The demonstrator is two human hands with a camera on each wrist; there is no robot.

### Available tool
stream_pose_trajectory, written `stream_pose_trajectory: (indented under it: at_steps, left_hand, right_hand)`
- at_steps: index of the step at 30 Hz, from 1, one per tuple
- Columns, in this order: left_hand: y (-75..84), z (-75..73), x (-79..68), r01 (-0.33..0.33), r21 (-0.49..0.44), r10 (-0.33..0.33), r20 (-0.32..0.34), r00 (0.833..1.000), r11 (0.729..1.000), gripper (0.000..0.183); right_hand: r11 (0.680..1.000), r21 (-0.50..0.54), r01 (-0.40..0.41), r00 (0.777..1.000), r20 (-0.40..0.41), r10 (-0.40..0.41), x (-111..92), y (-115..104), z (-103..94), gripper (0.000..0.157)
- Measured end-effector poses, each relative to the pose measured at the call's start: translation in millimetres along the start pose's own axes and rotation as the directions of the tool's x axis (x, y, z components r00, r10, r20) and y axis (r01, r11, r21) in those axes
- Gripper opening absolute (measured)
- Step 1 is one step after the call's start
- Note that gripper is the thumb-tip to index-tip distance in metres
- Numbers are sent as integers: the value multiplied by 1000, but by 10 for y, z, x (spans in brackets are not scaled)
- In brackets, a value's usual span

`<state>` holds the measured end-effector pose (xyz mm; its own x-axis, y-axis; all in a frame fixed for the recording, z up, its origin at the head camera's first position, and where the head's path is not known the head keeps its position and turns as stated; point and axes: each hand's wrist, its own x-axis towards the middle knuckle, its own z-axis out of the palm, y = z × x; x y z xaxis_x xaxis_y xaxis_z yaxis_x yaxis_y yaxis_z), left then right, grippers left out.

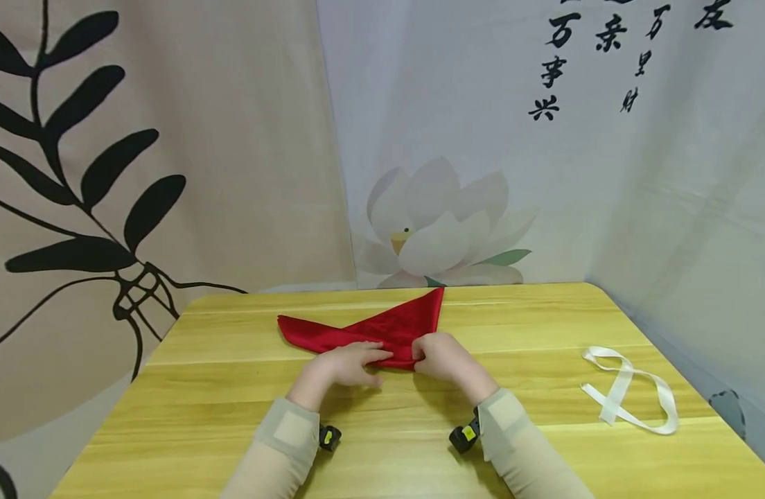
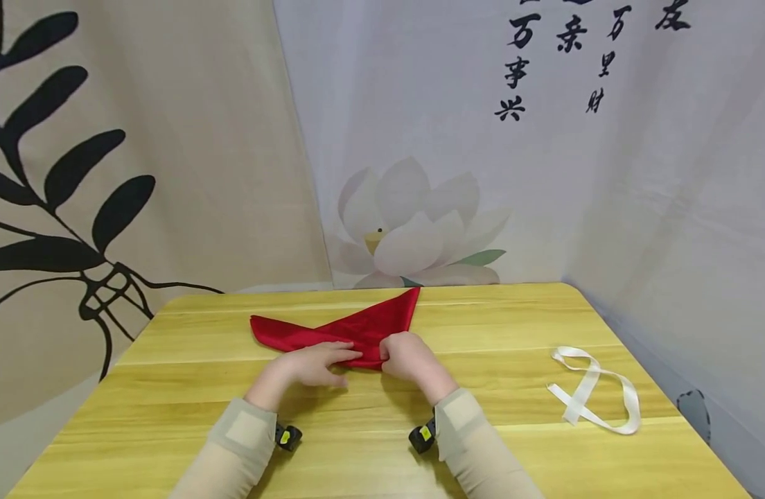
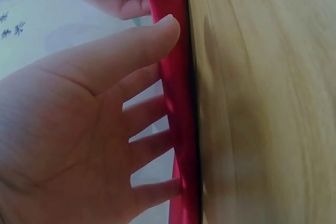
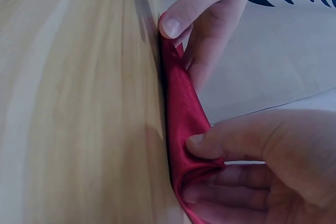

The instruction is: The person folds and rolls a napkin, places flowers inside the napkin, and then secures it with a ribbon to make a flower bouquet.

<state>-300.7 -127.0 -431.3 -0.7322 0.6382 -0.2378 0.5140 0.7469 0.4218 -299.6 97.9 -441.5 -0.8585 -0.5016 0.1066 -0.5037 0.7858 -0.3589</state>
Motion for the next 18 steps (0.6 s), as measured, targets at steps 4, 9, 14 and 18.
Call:
stream_pose_trajectory:
  at_steps: [4,9,14,18]
  left_hand:
    - [-8,-9,-29,32,-1,-32,-6,999,999,58]
    - [-28,1,-27,79,62,-76,-41,996,995,58]
    - [-60,26,3,122,182,-105,-101,989,976,53]
    - [-75,47,36,115,228,-85,-138,987,967,46]
  right_hand:
    - [1000,3,13,1000,0,-13,11,-5,-4,19]
    - [999,38,19,1000,18,-20,16,16,-37,20]
    - [996,94,9,997,75,-16,18,47,-59,21]
    - [992,125,6,994,103,-19,12,65,-55,21]
